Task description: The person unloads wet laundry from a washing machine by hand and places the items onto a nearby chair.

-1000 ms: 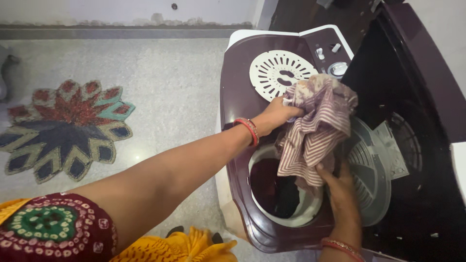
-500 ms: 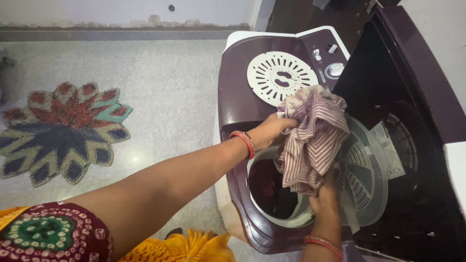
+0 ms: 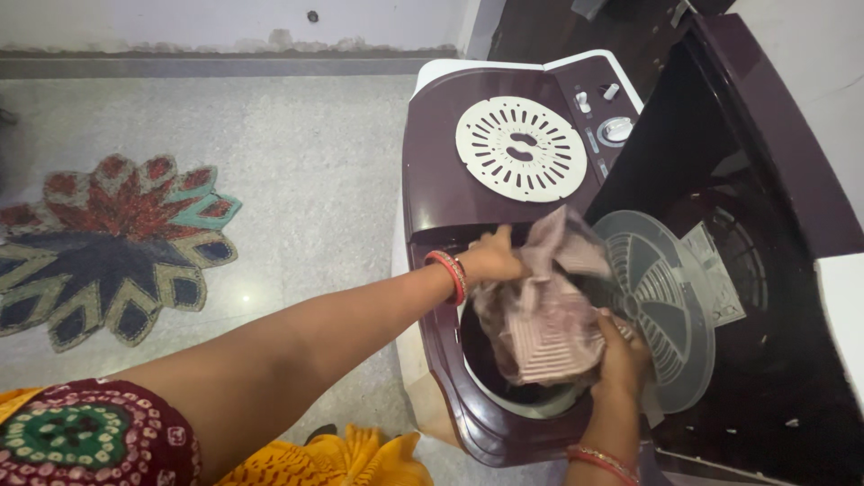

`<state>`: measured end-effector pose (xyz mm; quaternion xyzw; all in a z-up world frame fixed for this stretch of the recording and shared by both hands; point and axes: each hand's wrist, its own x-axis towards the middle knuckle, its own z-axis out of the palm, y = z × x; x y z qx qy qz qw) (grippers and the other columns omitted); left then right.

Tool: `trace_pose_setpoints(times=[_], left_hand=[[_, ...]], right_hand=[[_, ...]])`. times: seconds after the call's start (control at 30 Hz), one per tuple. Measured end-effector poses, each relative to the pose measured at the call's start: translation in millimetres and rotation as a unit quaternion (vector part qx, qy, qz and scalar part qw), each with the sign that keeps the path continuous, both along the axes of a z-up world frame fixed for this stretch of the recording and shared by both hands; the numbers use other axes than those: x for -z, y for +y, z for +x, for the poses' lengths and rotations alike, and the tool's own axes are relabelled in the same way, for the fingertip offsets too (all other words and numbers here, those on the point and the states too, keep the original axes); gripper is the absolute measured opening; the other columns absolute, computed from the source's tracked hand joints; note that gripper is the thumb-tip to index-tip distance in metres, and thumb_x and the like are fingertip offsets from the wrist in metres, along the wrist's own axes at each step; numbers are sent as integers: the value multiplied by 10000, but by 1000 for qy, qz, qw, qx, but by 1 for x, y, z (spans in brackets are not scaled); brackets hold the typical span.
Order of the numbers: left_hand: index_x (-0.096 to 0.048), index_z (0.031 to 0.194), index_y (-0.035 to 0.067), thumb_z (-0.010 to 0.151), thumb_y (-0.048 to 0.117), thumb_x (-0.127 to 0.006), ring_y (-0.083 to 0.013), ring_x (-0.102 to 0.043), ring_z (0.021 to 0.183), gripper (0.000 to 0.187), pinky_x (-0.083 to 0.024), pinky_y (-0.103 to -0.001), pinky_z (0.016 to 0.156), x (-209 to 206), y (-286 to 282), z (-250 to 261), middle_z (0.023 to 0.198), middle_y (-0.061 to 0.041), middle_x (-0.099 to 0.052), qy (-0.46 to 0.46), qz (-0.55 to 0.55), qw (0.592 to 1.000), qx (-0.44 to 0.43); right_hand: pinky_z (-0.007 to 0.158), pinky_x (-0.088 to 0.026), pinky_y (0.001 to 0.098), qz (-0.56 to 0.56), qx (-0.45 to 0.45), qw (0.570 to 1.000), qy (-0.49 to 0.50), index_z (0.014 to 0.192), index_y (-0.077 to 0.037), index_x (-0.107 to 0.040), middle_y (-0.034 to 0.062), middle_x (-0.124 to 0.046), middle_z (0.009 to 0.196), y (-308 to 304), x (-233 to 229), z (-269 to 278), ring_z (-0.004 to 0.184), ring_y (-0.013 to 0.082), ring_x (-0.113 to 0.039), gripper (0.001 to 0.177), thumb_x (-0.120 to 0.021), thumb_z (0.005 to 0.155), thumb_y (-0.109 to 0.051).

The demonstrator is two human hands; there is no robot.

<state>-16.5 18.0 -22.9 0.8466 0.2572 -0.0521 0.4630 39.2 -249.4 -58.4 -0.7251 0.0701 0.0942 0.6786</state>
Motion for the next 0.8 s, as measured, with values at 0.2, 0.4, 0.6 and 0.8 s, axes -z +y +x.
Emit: trace_pose_setpoints(times=[0.2,0.4,0.6,0.8], left_hand=[[-635,1427,88,722,385,-761,-356,-688,1191,775,-547,-432,1004,-29,-12,-12,1422,-227,-640,-242,-41,940,238],[-550,1340,17,641,351,-941,-327,-679,1106,868,-546,-417,938,-36,-43,-21,1270,-231,-665,-148,-38,902,405],[-718,1192,12,739,262,-771,-254,-750,930,519,-582,-363,831,-29,-40,-17,1027,-154,-788,-223,-63,924,305],[-712,1135,-30,878,348,-727,-142,-686,784,458,-567,-304,723,-70,-27,-15,893,-94,-749,-237,-231,916,226]], right_hand=[[748,-518,308,-72,20,997,-36,1098,8,-747,75,-721,1005,18,-59,-30,861,156,-658,415,-692,968,-382],[693,-526,280,-89,26,995,-34,1154,-81,-739,61,-718,1048,35,-103,-42,856,162,-681,403,-639,972,-426],[787,-588,288,114,-32,990,-80,1200,-48,-685,63,-713,1090,13,-84,-23,912,159,-704,436,-648,982,-423],[1072,-466,391,20,-167,975,-145,1565,-132,-417,127,-537,1454,-6,-66,-34,1328,262,-540,859,-735,837,-459]])
